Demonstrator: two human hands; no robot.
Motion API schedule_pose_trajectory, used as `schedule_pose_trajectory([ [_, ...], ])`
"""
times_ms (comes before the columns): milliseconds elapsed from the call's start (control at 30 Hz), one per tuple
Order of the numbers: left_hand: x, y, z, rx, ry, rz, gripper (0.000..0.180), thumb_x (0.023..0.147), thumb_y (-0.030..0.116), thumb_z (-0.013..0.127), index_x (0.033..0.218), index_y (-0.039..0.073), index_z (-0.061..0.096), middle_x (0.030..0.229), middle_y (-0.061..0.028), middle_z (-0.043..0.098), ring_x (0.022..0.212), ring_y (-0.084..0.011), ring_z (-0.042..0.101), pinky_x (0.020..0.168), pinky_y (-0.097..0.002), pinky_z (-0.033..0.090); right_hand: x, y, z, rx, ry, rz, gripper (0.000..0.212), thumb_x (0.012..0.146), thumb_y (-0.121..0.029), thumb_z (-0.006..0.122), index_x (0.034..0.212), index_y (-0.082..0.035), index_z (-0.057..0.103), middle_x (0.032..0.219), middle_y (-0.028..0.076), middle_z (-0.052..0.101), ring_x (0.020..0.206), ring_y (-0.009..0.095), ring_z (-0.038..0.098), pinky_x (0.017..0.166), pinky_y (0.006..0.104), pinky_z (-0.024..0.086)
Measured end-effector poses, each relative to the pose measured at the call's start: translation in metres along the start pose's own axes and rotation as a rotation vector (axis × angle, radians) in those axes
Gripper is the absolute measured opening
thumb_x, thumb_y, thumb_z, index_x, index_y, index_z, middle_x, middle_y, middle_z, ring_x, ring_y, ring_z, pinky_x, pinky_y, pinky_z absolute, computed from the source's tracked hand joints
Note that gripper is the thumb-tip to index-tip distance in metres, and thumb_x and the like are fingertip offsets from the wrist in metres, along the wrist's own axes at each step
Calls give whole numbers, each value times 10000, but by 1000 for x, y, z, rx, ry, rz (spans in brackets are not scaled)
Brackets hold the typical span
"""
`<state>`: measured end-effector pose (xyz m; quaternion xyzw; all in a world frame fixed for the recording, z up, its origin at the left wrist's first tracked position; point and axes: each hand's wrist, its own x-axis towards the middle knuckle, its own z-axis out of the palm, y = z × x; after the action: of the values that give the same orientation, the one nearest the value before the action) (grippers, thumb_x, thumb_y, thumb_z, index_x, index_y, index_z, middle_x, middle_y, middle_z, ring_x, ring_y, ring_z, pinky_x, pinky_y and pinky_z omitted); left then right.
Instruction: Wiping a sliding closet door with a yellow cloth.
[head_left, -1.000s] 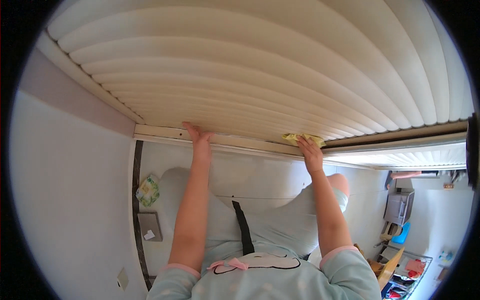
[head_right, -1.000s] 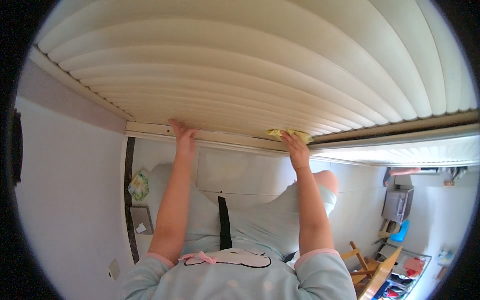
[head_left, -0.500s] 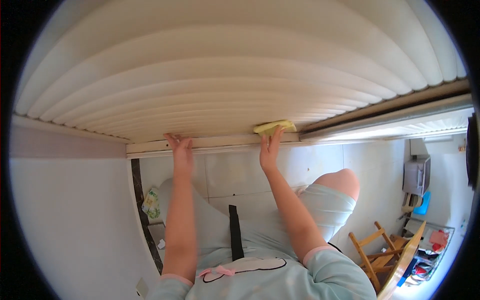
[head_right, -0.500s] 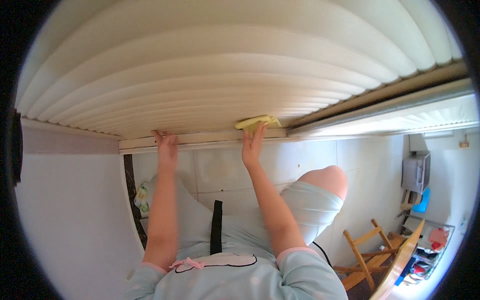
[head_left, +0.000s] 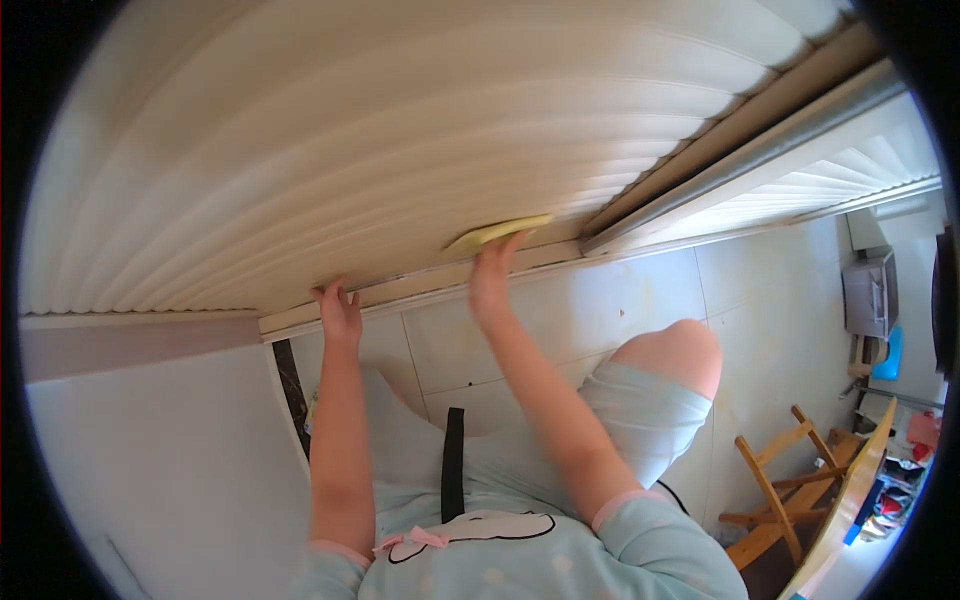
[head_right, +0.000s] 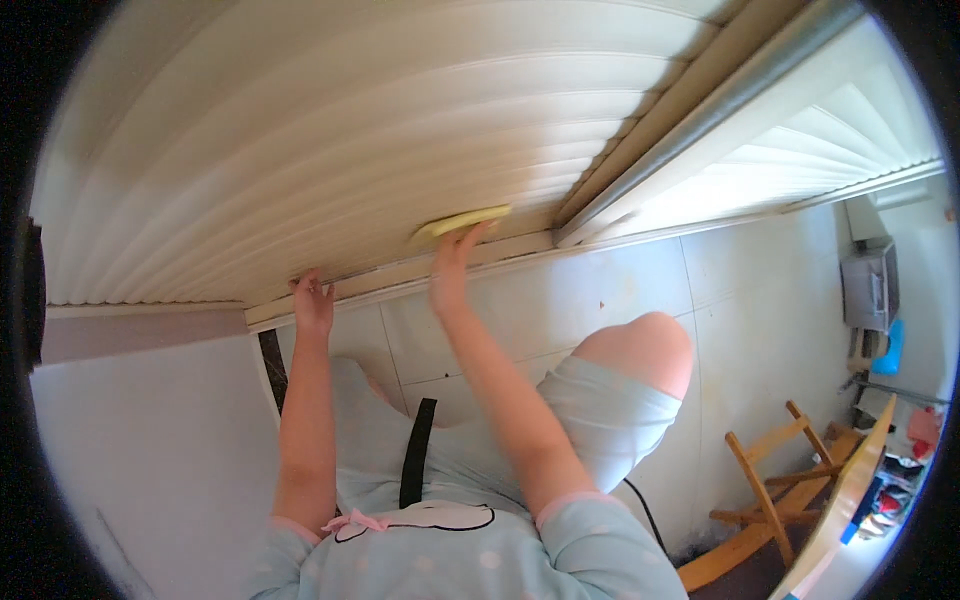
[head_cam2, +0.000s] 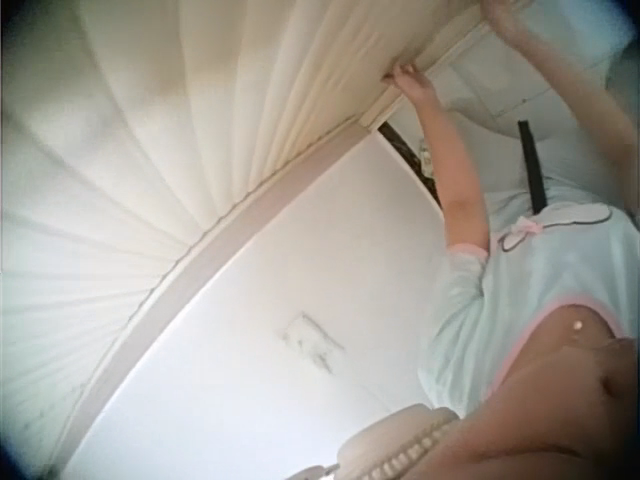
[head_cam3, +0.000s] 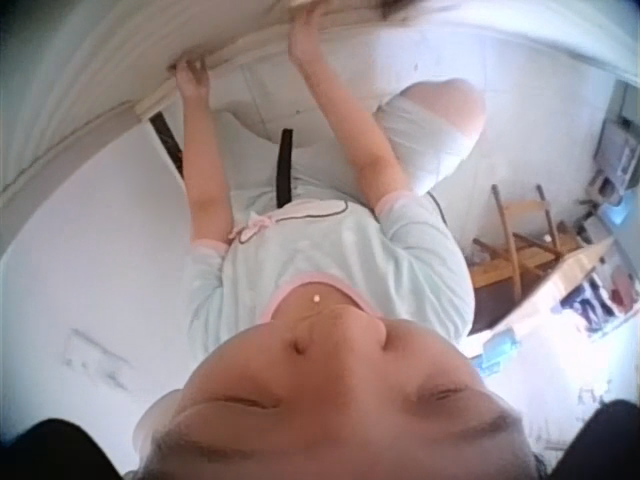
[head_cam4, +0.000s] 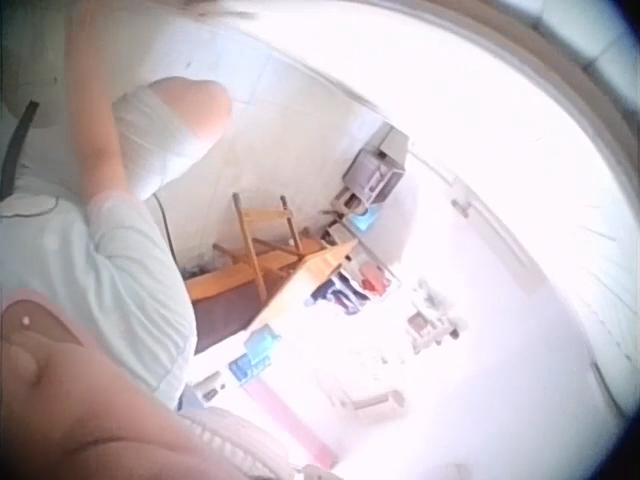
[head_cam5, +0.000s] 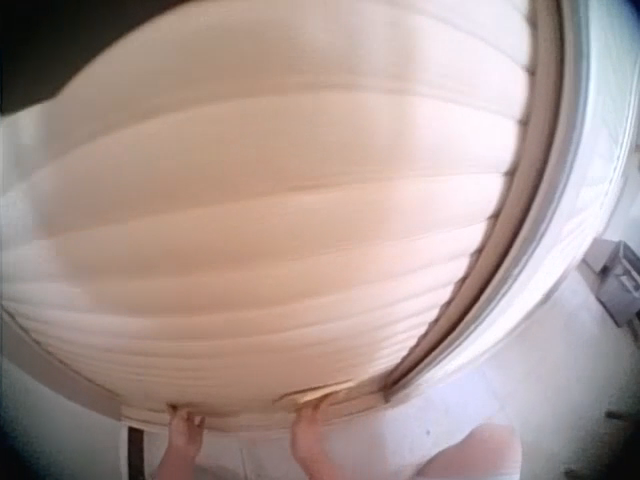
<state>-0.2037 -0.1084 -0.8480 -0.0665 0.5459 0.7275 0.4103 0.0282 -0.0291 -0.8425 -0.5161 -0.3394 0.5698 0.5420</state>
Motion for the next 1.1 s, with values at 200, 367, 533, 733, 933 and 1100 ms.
schedule_pose_trajectory([
  [200, 43, 43, -25, 115, -145, -1, 123, 789, 15, 576, 877, 86, 527, 953, -56, 559, 881, -210, 514, 817, -410, 398, 18, -52, 22, 671, 108, 284, 755, 979, -619, 285, 1546, -236, -34, 1599, -7, 74, 1447, 182, 95, 1158, 388, 106],
  [367, 30, 51, 4, 99, 2, 23, 95, 754, -47, 543, 803, 32, 523, 799, -102, 554, 707, -255, 522, 671, -387, 441, 64, -72, -25, 815, 207, 204, 741, 968, -656, 226, 1508, -149, 227, 1553, 27, 248, 1394, 208, 252, 1162, 378, 177],
  [533, 35, 61, -22, 219, -46, 7, 89, 743, -50, 566, 749, 37, 546, 778, -97, 569, 716, -257, 545, 714, -404, 475, 57, -46, -7, 631, 338, 167, 755, 965, -663, 211, 1498, -129, 235, 1542, 42, 271, 1370, 239, 293, 1165, 369, 199],
  [733, 10, 32, -14, 164, -56, 2, 122, 757, 8, 622, 844, 77, 569, 847, -43, 598, 808, -194, 564, 824, -370, 452, 15, -38, 36, 432, 350, 67, 661, 1024, -512, 243, 1520, -113, 65, 1575, 74, 159, 1393, 245, 260, 1169, 363, 193],
  [933, 1, -14, -14, 211, 125, 203, 797, 770, 53, 652, 1453, 40, 242, 1342, -123, 451, 1200, -245, 459, 1041, -380, 328, -7, -39, 43, 300, 433, 81, 552, 1035, -243, 398, 1501, -105, 137, 1516, 112, 242, 1307, 247, 363, 1092, 370, 325],
  [1100, -13, -78, -28, 964, -77, 898, 1054, 778, 180, 704, 1524, 32, -27, 1581, -244, -27, 1467, -385, 7, 1181, -395, 119, -1, -30, 38, 421, 472, 13, 426, 999, -118, 475, 1388, -71, 308, 1363, 102, 389, 1132, 237, 469, 961, 369, 433],
])
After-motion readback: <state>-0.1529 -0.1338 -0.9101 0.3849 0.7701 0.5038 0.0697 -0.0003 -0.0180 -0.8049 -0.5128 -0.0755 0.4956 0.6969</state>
